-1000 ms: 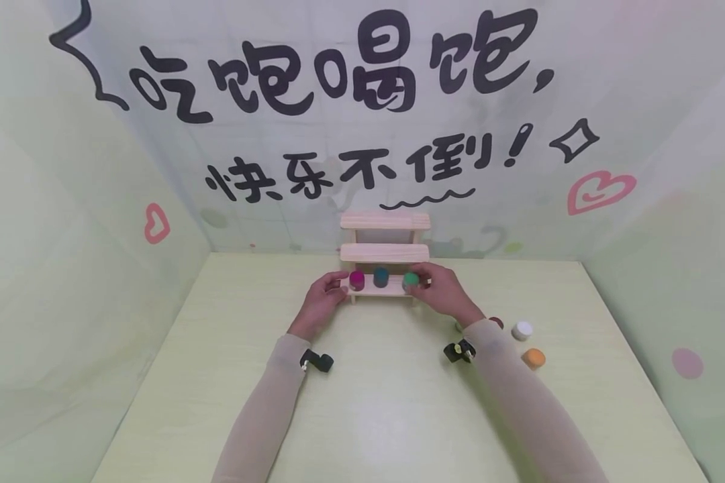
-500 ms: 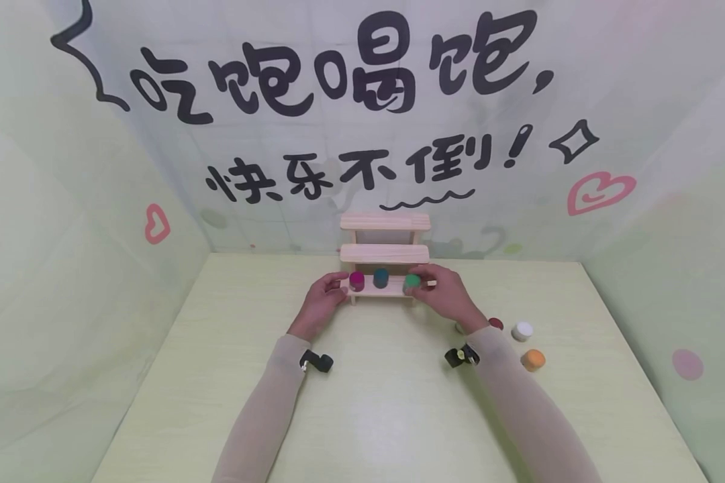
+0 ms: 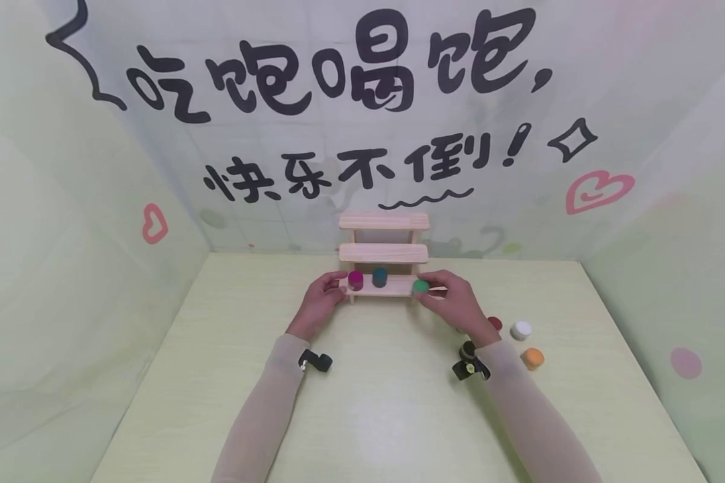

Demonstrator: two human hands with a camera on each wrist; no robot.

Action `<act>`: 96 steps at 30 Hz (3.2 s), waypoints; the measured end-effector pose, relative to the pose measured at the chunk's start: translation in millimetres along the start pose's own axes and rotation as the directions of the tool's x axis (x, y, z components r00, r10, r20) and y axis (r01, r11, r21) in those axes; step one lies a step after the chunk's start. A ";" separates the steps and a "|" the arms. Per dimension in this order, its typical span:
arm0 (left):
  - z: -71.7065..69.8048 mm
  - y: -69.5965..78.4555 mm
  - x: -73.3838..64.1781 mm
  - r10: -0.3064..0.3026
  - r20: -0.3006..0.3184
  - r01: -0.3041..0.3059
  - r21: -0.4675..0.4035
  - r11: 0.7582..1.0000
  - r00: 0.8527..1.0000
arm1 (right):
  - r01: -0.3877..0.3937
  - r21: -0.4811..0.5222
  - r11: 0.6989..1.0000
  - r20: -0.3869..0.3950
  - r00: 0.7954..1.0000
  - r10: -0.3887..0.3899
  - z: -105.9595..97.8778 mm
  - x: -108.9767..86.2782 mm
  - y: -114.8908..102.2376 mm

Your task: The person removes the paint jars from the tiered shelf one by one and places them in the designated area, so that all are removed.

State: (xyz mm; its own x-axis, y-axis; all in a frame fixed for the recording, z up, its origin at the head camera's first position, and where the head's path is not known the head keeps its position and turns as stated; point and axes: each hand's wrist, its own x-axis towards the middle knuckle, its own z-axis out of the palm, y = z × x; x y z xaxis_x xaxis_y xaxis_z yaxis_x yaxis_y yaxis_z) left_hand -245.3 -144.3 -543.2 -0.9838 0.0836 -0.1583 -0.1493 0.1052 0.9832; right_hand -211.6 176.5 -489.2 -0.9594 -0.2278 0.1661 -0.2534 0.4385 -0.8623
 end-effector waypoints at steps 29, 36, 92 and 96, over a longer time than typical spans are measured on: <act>-1.0 -0.4 1.3 -0.005 0.017 0.006 -0.009 1.000 1.000 | 0.006 -0.023 1.000 -0.001 1.000 -0.006 -15.0 -61.8 4.4; -1.1 -0.9 3.1 0.002 0.020 -0.001 -0.019 1.000 1.000 | 0.035 -0.029 0.999 0.004 0.999 -0.035 -17.7 -79.6 6.6; 2.7 0.0 3.6 -0.030 -0.004 0.030 -0.006 1.000 1.000 | -0.074 -0.168 0.983 -0.049 0.997 0.067 -30.6 -172.8 40.9; 2.5 0.9 2.9 -0.031 -0.004 0.031 -0.015 0.999 1.000 | -0.101 -0.181 0.978 -0.042 0.995 0.095 -31.1 -172.2 39.8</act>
State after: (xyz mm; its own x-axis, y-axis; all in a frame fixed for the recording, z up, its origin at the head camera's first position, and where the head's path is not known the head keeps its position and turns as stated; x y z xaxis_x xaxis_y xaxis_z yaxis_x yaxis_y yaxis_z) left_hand -248.0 -141.5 -543.0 -0.9790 0.0766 -0.1887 -0.1813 0.0933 0.9790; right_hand -60.3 260.3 -537.2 -0.9835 -0.1483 0.1037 -0.1734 0.6092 -0.7738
